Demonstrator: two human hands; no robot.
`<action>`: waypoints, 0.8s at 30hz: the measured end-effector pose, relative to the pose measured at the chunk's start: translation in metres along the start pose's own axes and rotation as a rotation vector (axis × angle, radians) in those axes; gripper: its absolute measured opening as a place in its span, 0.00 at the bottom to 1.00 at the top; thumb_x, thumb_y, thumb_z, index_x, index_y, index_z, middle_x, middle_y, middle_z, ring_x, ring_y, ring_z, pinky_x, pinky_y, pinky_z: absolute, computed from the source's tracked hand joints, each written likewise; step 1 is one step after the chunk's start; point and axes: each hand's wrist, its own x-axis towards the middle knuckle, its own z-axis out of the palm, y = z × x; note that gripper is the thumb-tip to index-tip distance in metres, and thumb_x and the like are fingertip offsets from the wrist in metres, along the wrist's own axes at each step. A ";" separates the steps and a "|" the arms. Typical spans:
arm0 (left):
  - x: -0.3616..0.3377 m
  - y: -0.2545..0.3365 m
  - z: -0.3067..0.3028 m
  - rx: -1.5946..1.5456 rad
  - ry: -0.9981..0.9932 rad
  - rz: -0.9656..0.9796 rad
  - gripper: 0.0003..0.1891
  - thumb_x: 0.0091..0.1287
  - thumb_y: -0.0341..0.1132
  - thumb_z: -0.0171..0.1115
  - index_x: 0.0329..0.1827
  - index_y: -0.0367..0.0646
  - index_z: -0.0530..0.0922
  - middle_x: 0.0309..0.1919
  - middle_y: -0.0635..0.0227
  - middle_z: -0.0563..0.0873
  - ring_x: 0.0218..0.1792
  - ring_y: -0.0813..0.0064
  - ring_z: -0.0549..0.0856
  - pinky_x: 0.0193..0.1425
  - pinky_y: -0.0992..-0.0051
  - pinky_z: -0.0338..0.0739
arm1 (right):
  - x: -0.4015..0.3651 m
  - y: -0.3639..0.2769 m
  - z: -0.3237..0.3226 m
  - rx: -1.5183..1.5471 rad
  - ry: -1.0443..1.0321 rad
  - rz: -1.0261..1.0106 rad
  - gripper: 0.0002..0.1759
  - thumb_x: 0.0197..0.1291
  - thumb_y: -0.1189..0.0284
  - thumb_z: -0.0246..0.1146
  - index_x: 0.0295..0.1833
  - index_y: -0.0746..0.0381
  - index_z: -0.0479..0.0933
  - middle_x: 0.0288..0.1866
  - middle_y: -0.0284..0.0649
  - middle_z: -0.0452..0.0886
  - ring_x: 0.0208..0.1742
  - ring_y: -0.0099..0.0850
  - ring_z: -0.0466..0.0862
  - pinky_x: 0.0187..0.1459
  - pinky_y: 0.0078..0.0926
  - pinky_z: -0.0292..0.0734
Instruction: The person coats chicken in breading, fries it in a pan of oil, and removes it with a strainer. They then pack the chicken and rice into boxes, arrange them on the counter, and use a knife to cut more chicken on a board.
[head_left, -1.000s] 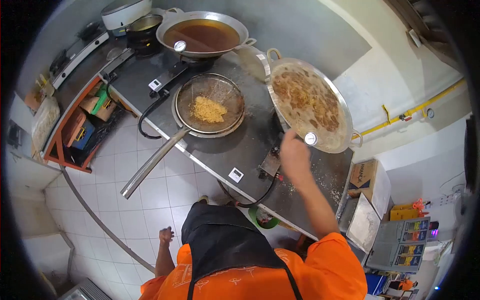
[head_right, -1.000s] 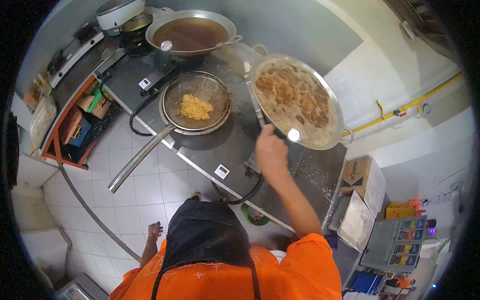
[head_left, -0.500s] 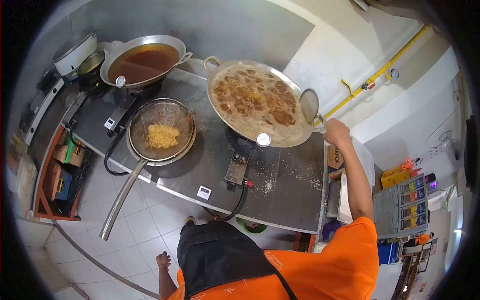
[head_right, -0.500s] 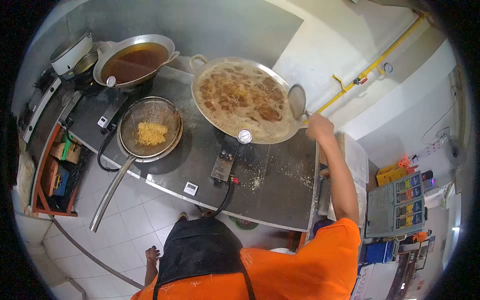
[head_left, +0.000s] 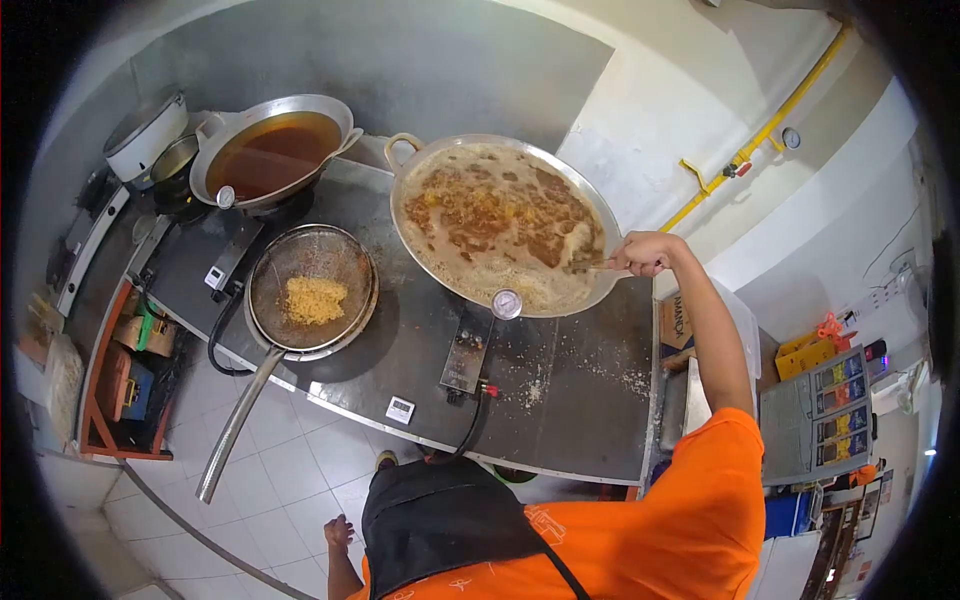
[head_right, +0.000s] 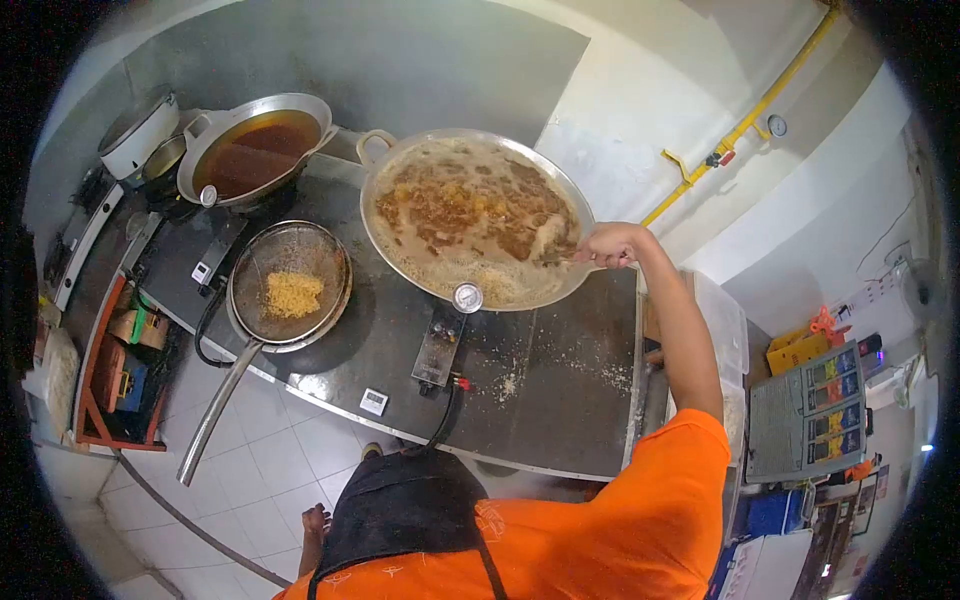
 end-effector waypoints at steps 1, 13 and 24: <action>-0.005 -0.004 0.001 0.030 0.031 0.004 0.15 0.67 0.43 0.57 0.43 0.38 0.75 0.29 0.60 0.84 0.23 0.71 0.80 0.24 0.69 0.69 | 0.009 -0.001 0.000 0.047 -0.029 0.000 0.11 0.59 0.73 0.59 0.47 0.61 0.78 0.15 0.25 0.62 0.10 0.13 0.55 0.11 0.16 0.48; -0.023 0.001 0.004 0.173 -0.011 0.035 0.16 0.65 0.43 0.57 0.41 0.37 0.77 0.28 0.62 0.84 0.20 0.73 0.80 0.21 0.72 0.68 | 0.046 -0.015 0.041 0.239 -0.020 -0.151 0.11 0.67 0.68 0.57 0.51 0.59 0.77 0.15 0.22 0.60 0.12 0.13 0.54 0.12 0.19 0.46; -0.014 0.002 -0.013 -0.032 0.101 0.060 0.21 0.67 0.43 0.56 0.51 0.31 0.75 0.33 0.57 0.85 0.23 0.73 0.81 0.20 0.76 0.69 | 0.081 -0.019 0.050 0.644 -0.174 -0.234 0.16 0.70 0.65 0.57 0.60 0.58 0.74 0.15 0.19 0.57 0.10 0.11 0.52 0.10 0.14 0.44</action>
